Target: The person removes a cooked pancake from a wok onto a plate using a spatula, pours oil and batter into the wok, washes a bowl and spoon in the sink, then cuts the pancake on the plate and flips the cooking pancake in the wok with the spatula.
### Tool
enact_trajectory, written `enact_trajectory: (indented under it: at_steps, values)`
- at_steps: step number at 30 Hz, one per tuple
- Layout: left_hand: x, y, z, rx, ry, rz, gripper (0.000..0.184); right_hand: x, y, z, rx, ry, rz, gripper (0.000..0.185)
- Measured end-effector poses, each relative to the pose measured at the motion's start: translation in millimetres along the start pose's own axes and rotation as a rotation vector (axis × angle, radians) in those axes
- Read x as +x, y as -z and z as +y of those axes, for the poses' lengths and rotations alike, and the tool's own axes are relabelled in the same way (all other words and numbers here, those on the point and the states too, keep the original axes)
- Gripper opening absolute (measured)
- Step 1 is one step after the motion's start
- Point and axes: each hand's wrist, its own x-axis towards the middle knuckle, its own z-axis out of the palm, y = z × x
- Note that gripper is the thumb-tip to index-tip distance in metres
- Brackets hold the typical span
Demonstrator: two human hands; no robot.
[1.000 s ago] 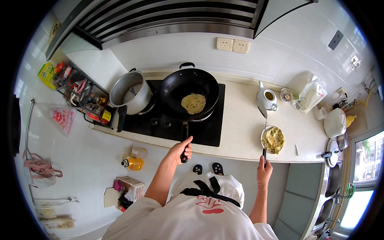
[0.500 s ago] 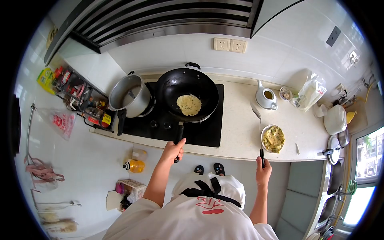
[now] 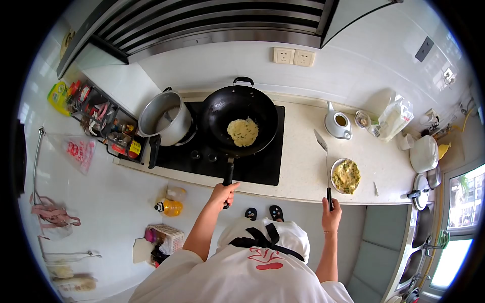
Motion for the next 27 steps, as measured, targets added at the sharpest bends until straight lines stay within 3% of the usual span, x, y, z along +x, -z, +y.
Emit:
enact_trajectory:
  at_steps: [7, 11, 14, 27]
  values:
    - [10, 11, 1, -0.016, 0.003, -0.131, 0.048, -2, -4, -23, -0.037, 0.01, -0.039, 0.037]
    - [25, 6, -15, -0.053, -0.038, -0.116, 0.046, -1, -6, -29, 0.127, -0.171, -0.111, 0.035]
    - [38, -2, -31, -0.074, -0.103, -0.066, 0.043, -2, -9, -52, 0.141, -0.006, -0.093, 0.034]
    - [80, -12, -72, -0.089, -0.154, -0.032, 0.041, 12, -33, -166, 0.101, 0.056, -0.425, 0.024]
